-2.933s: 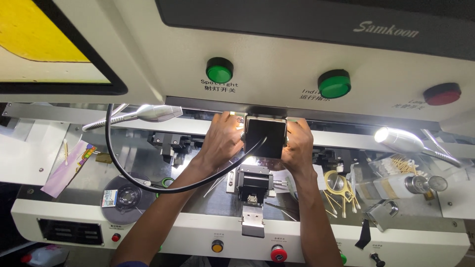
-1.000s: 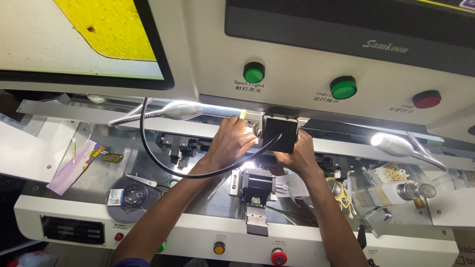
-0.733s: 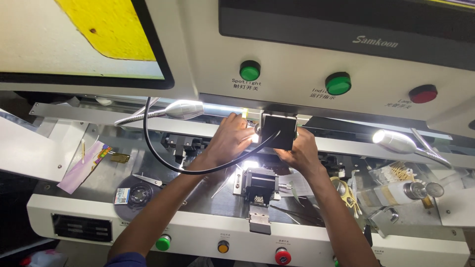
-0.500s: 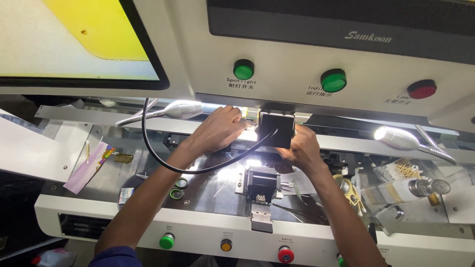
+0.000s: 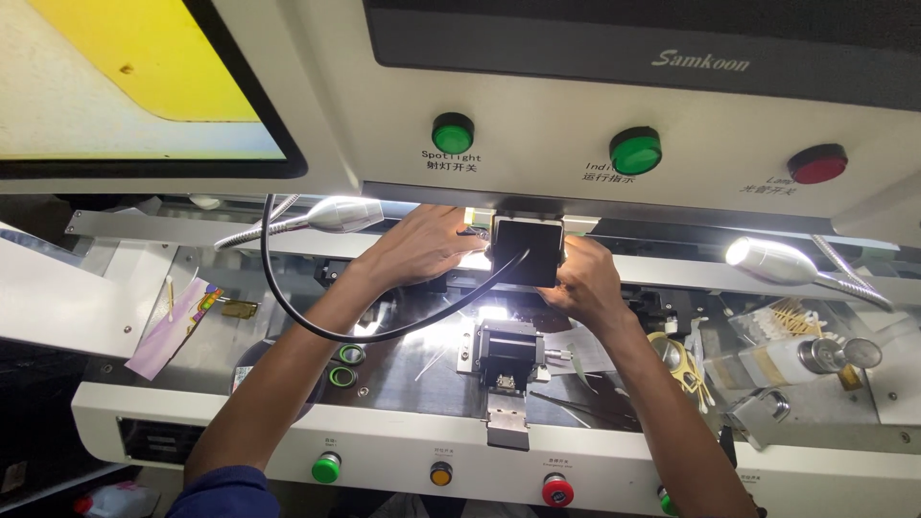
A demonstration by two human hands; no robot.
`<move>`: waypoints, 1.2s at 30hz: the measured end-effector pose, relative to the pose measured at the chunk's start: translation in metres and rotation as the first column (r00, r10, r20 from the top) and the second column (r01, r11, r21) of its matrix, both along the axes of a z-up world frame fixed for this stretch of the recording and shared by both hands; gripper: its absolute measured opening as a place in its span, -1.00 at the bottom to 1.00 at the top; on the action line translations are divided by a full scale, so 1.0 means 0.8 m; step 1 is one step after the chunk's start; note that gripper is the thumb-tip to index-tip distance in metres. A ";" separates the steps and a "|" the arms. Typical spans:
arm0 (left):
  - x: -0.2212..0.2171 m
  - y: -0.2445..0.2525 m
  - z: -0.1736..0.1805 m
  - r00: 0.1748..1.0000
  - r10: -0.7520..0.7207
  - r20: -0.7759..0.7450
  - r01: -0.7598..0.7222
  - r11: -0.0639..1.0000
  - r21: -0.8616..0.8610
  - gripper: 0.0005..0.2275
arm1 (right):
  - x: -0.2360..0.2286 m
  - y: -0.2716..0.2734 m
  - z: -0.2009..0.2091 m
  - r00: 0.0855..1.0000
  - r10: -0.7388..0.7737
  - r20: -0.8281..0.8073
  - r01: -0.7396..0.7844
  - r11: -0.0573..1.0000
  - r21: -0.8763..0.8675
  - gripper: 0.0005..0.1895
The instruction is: Repairing an electronic component by aligning it in a bonding machine and operating controls
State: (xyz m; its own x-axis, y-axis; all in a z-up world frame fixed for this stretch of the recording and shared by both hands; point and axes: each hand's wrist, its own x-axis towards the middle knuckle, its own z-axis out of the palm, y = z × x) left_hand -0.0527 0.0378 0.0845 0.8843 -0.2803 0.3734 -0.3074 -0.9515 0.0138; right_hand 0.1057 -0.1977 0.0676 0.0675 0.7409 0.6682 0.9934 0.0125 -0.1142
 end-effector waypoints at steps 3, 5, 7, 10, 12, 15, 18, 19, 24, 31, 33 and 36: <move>0.008 0.004 -0.011 1.000 -0.001 0.000 0.001 0.999 0.040 -0.89 | -0.003 -0.001 0.007 1.000 -0.003 0.000 0.003 1.000 -0.002 -0.50; 0.008 0.002 -0.011 1.000 -0.001 -0.008 0.002 1.000 0.026 -0.89 | -0.002 -0.001 0.006 1.000 -0.001 -0.006 0.001 1.000 -0.003 -0.52; 0.011 0.001 -0.009 1.000 -0.001 -0.014 0.002 1.000 0.014 -0.89 | -0.002 0.000 0.009 1.000 0.000 -0.010 0.000 1.000 -0.001 -0.53; 0.010 0.000 -0.009 1.000 0.013 -0.022 -0.013 1.000 -0.001 -0.87 | -0.002 -0.002 0.008 1.000 -0.004 0.019 0.003 1.000 0.008 -0.54; 0.008 -0.001 -0.012 0.999 0.030 -0.030 -0.030 1.000 0.003 -0.85 | 0.003 -0.004 0.000 0.999 0.018 0.035 -0.018 1.000 0.018 -0.54; 0.009 -0.001 -0.016 0.999 0.044 -0.030 -0.043 0.997 0.057 -0.86 | 0.002 -0.008 0.004 0.999 0.037 -0.002 -0.037 0.999 0.006 -0.56; 0.012 -0.002 -0.021 0.995 0.088 -0.053 -0.086 0.996 0.036 -0.90 | 0.003 -0.012 0.001 1.000 0.022 0.008 -0.022 1.000 -0.011 -0.59; 0.011 -0.004 -0.019 0.995 0.088 -0.052 -0.086 0.996 0.037 -0.90 | 0.004 -0.013 0.001 1.000 0.021 0.009 -0.021 1.000 -0.010 -0.59; 0.000 -0.019 -0.007 0.997 0.065 0.038 -0.070 0.988 0.134 -0.92 | 0.001 -0.019 0.001 0.999 0.003 0.047 -0.003 1.000 0.005 -0.62; -0.007 -0.041 -0.013 0.995 0.051 0.087 -0.065 0.984 0.166 -0.82 | -0.008 -0.029 0.003 1.000 -0.024 0.009 0.024 0.999 -0.046 -0.62; -0.006 -0.041 -0.015 0.999 0.039 0.033 -0.043 0.989 0.141 -0.80 | -0.013 -0.028 0.007 0.999 -0.030 -0.024 0.029 0.999 -0.043 -0.66; -0.008 -0.039 -0.017 0.999 0.041 0.029 -0.045 0.990 0.136 -0.81 | -0.015 -0.028 0.008 0.999 -0.031 -0.010 0.031 0.999 -0.034 -0.65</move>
